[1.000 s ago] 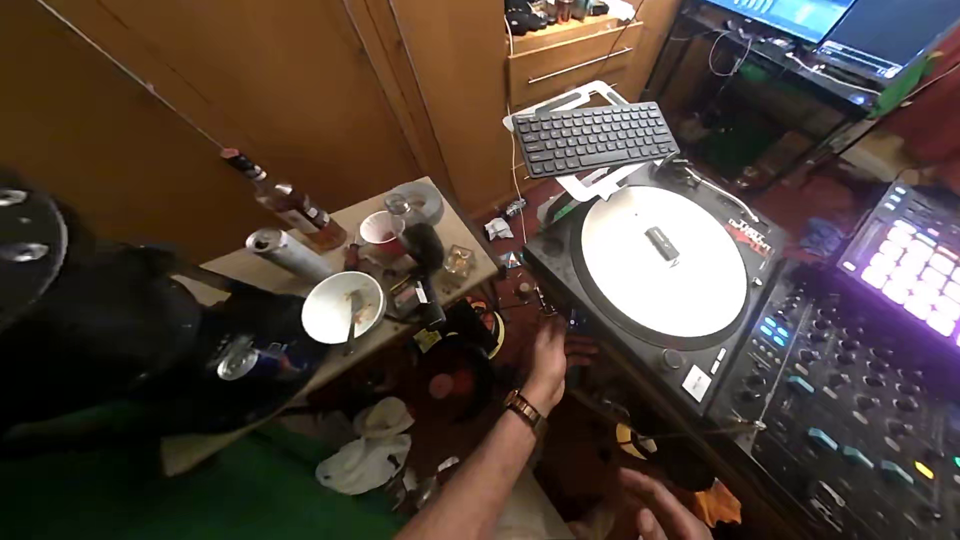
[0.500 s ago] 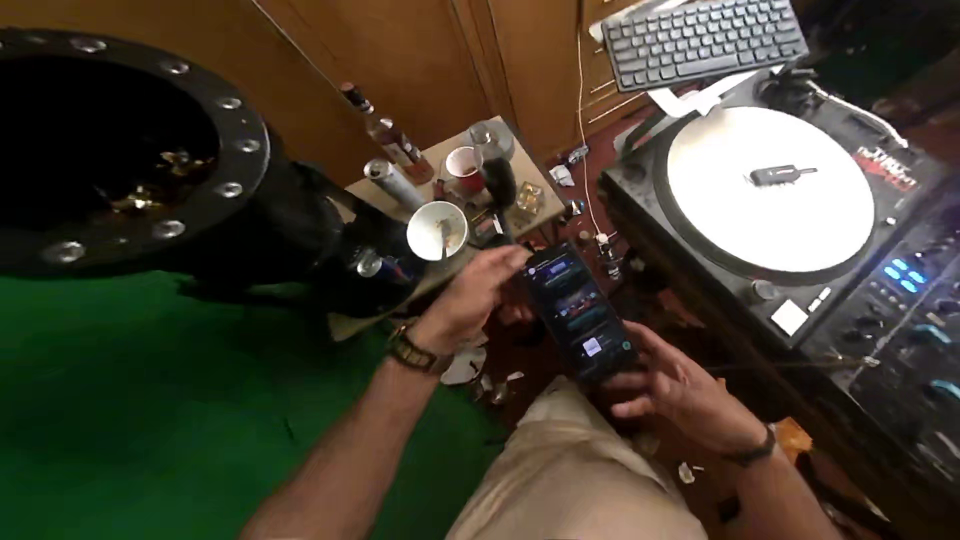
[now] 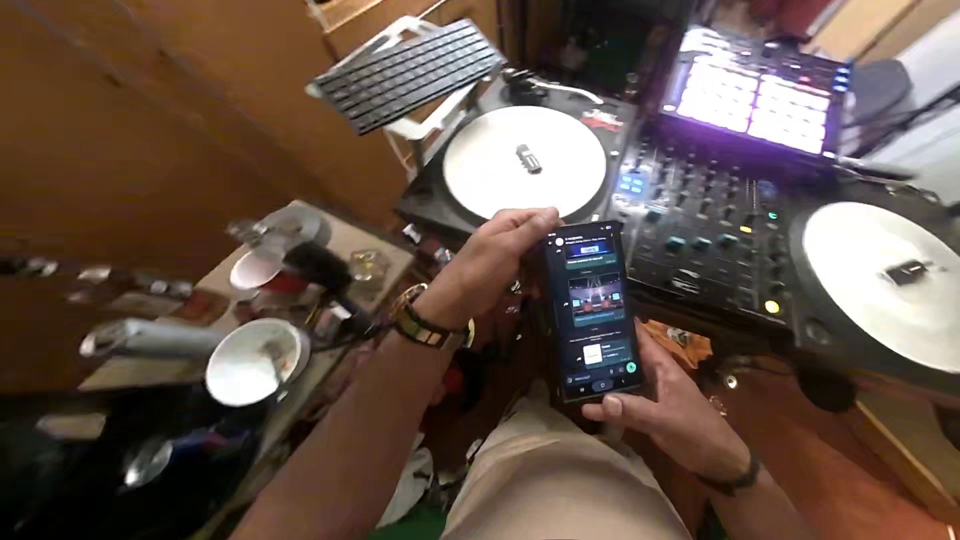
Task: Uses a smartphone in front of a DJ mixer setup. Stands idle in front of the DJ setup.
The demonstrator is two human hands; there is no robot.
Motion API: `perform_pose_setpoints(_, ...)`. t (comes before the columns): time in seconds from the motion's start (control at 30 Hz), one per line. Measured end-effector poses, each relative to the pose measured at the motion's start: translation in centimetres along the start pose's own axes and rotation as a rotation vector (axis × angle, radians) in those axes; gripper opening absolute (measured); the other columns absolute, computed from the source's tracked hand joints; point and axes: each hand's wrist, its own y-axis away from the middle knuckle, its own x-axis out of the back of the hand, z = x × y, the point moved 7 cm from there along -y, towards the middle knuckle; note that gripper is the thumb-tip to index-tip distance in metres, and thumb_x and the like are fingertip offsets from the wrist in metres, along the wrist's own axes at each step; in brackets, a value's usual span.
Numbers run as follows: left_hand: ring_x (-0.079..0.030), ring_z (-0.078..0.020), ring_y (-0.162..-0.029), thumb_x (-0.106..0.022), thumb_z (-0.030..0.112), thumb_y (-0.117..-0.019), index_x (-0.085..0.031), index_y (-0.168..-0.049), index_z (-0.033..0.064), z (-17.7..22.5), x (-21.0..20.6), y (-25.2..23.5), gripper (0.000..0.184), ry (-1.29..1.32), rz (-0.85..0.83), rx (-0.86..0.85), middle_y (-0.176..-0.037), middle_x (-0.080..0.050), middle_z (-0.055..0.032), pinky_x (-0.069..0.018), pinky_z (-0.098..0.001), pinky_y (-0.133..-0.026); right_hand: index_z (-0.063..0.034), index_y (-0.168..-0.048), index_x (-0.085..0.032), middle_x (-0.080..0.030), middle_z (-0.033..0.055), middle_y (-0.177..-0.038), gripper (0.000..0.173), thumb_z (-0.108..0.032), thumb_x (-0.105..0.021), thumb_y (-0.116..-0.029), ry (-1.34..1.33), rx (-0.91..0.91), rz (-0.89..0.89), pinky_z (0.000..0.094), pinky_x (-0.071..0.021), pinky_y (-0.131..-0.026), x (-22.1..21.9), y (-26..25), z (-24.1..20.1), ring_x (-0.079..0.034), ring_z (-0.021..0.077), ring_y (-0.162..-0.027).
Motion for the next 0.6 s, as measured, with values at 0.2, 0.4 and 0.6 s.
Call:
perform_pose_setpoints(0.2, -0.068, -0.0158, -0.083, -0.028, 0.048, -0.11, -0.049, -0.15, 0.0182, 0.5, -11.7, -1.7, 0.054, -0.107, -0.06, -0.106, -0.108, -0.071, -0.0084, -0.0584, -0.0295, -0.069, -0.0152, -0.159, -0.025, -0.06, 0.0167, -0.138, 0.096, -0.018, -0.084, -0.0834, -0.22, 0.195, 0.145, 0.0538, -0.0601, -0.097, 5.4, 6.9, -1.9, -0.066, 0.0344, -0.12)
perform_pose_setpoints(0.4, -0.069, -0.0258, -0.111, -0.029, 0.053, -0.1089, -0.033, -0.161, 0.0247, -0.2, -20.4, -0.9, 0.06, -0.007, -0.156, -0.118, -0.134, -0.063, -0.0101, -0.0625, -0.0442, -0.087, -0.0142, -0.157, -0.024, -0.062, 0.0166, -0.135, 0.092, -0.014, -0.08, -0.0846, -0.307, 0.248, 0.235, 0.0543, -0.0609, -0.094, 9.1, 12.4, -3.2, -0.068, 0.0347, -0.117)
perform_pose_setpoints(0.6, -0.067, -0.0257, -0.114, -0.03, 0.055, -0.1083, -0.031, -0.162, 0.025, -0.6, -23.2, -0.9, 0.062, -0.006, -0.131, -0.109, -0.136, -0.062, -0.0109, -0.0607, -0.0439, -0.092, -0.009, -0.156, -0.023, -0.062, 0.0155, -0.135, 0.093, -0.011, -0.081, -0.0839, -0.306, 0.277, 0.24, 0.0542, -0.0615, -0.094, 10.5, 14.4, -3.8, -0.068, 0.0336, -0.117)
